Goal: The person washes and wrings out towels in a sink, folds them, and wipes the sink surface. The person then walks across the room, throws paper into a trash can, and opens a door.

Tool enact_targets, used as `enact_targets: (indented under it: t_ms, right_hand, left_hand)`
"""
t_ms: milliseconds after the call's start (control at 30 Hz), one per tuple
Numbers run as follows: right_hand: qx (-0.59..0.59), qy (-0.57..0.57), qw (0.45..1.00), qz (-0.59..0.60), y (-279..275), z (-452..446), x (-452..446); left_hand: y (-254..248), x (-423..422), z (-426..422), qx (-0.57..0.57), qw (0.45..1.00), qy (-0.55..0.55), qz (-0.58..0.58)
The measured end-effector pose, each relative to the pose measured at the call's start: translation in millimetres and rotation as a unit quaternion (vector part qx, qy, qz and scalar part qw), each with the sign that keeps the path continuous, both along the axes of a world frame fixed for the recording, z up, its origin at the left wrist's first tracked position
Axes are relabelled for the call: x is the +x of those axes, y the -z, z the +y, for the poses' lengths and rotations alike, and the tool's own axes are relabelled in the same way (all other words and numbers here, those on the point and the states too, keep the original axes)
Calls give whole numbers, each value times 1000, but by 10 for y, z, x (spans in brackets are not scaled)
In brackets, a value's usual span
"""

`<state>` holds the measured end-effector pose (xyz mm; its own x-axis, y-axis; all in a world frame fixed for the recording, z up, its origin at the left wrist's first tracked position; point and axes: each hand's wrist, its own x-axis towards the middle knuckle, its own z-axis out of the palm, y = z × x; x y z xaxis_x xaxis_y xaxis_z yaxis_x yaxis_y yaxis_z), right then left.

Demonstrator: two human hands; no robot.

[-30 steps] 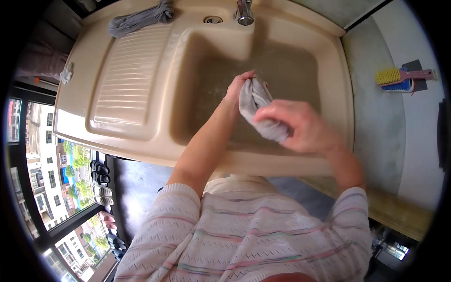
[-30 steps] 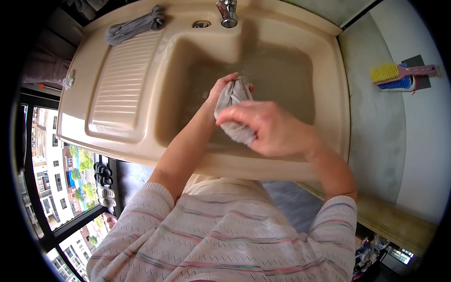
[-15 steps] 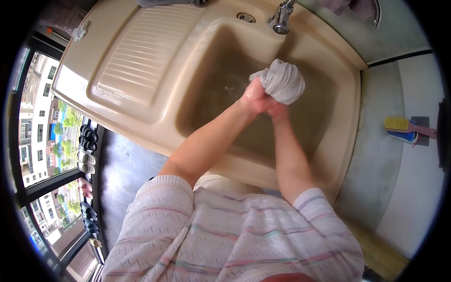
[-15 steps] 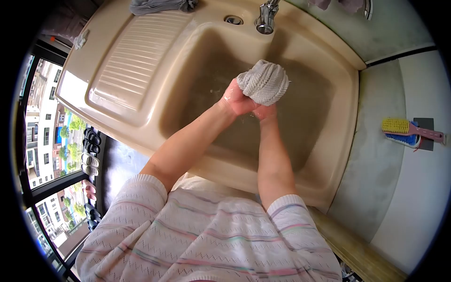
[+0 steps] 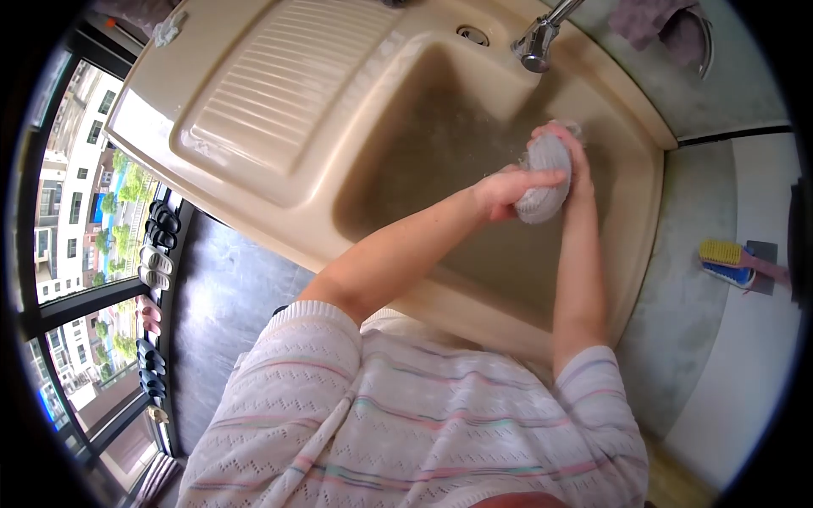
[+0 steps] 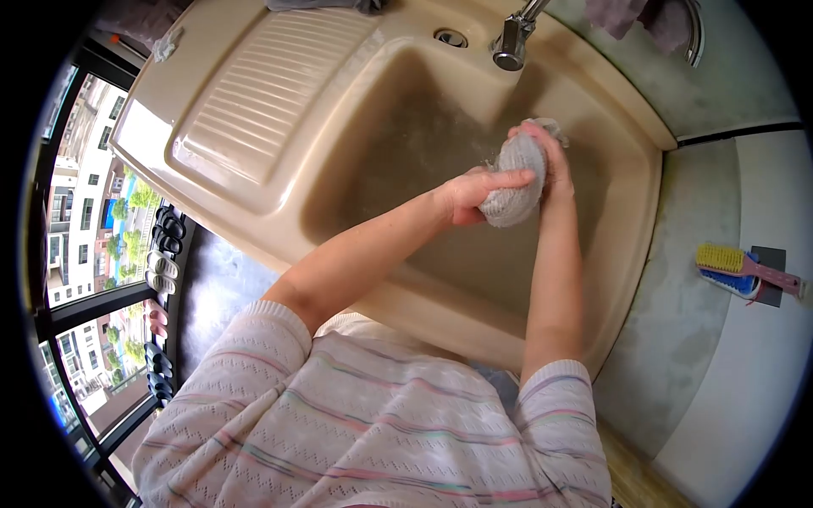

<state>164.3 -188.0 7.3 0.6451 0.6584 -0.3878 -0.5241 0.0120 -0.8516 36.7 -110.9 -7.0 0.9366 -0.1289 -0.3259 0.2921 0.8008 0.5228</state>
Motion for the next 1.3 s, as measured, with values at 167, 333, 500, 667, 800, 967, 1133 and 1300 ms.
enact_targets:
  t_ms: [167, 333, 500, 667, 800, 967, 1133, 1300]
  right_hand:
    - [-298, -116, 936, -148, 487, 129, 88]
    - [-286, -114, 909, -281, 663, 12, 58]
    - [-117, -161, 980, -17, 158, -423, -144]
    - [-85, -153, 984, 29, 104, -634, -177]
    - [-106, -60, 981, -152, -25, -584, -106]
    - [-64, -42, 836, -544, -584, -450, -312]
    - [37, 54, 747, -661, -516, -258, -740]
    - [106, 154, 982, 41, 256, -329, -579]
  left_hand:
    - [240, 54, -41, 441, 893, 81, 45]
    - [264, -29, -117, 686, 712, 125, 86]
    - [143, -109, -48, 783, 602, 155, -32]
    - [147, -75, -76, 816, 552, 131, -109]
    - [39, -102, 102, 663, 732, 58, -150]
    - [159, 12, 229, 87, 993, 0, 76]
    - [-72, -78, 237, -110, 982, -135, -73]
    - [-142, -57, 195, 245, 929, -272, -62]
